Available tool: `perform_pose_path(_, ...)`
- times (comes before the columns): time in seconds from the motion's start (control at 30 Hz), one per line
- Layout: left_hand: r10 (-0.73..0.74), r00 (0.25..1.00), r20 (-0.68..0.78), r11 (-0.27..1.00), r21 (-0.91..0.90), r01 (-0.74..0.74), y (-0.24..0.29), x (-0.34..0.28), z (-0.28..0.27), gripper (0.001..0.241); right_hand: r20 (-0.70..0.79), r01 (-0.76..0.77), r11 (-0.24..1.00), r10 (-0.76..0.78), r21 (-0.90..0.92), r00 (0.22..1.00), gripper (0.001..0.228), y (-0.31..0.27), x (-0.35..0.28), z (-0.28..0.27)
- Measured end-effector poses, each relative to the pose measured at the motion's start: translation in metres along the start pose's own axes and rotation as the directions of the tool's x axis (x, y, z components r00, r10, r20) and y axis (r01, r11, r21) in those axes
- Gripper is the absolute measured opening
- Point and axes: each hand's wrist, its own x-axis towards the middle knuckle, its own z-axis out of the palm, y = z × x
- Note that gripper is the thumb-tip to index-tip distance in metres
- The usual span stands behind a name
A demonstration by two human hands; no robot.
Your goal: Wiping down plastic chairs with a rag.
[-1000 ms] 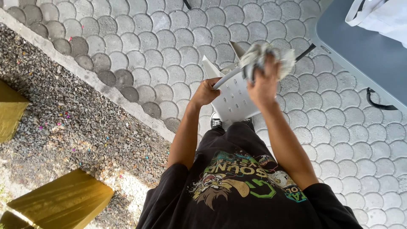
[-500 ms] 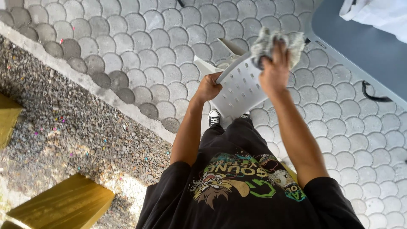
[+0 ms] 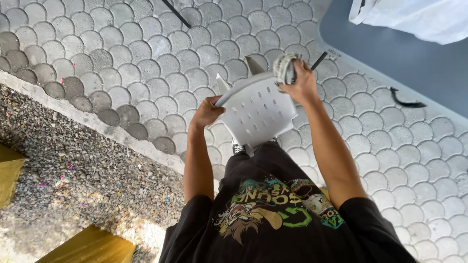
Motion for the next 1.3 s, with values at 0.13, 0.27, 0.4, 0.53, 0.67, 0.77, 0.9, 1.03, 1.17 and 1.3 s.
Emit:
perform_pose_path(0.13, -0.053, 0.997, -0.05, 0.999, 0.008, 0.053, 0.035, -0.018, 0.002, 0.046, 0.012, -0.199, 0.96, 0.201, 0.197, 0.98, 0.061, 0.022, -0.013, -0.018)
perform_pose_path(0.27, -0.099, 0.984, -0.149, 0.995, 0.003, 0.101, -0.005, -0.017, 0.022, 0.051, -0.018, -0.308, 0.924, 0.32, 0.225, 0.947, 0.061, 0.011, -0.03, -0.042)
perform_pose_path(0.4, 0.027, 0.957, -0.29, 0.998, 0.066, -0.008, -0.071, -0.006, 0.052, 0.044, -0.156, -0.324, 0.896, 0.382, 0.304, 0.911, 0.052, -0.029, -0.061, -0.07)
perform_pose_path(0.53, -0.034, 0.937, -0.347, 0.992, -0.129, -0.012, -0.074, 0.008, 0.049, 0.03, -0.33, -0.466, 0.858, 0.513, 0.215, 0.793, 0.048, -0.067, -0.115, -0.068)
perform_pose_path(0.67, 0.149, 0.971, -0.187, 0.985, -0.055, -0.161, -0.047, 0.02, 0.066, 0.023, -0.49, -0.556, 0.807, 0.574, 0.201, 0.656, 0.041, -0.082, -0.186, -0.09)
perform_pose_path(0.77, 0.362, 0.926, -0.105, 0.931, -0.016, -0.365, 0.002, 0.004, 0.08, 0.022, -0.607, -0.623, 0.757, 0.593, 0.197, 0.529, 0.041, -0.126, -0.221, -0.127)
perform_pose_path(0.9, 0.54, 0.841, 0.029, 0.836, -0.139, -0.531, 0.031, 0.02, 0.124, 0.023, -0.727, -0.68, 0.715, 0.553, 0.164, 0.406, 0.04, -0.153, -0.265, -0.166)
perform_pose_path(1.03, 0.677, 0.725, 0.128, 0.724, -0.293, -0.625, 0.076, 0.031, 0.189, 0.023, -0.825, -0.758, 0.636, 0.5, 0.144, 0.263, 0.043, -0.182, -0.301, -0.2)
perform_pose_path(1.17, 0.739, 0.654, 0.165, 0.653, -0.415, -0.634, 0.135, 0.032, 0.272, 0.024, -0.891, -0.835, 0.524, 0.444, 0.172, 0.096, 0.05, -0.201, -0.322, -0.242)
perform_pose_path(1.3, 0.783, 0.572, 0.246, 0.598, -0.55, -0.583, 0.194, 0.02, 0.346, 0.025, -0.91, -0.86, 0.446, 0.412, 0.248, -0.049, 0.042, -0.195, -0.365, -0.266)
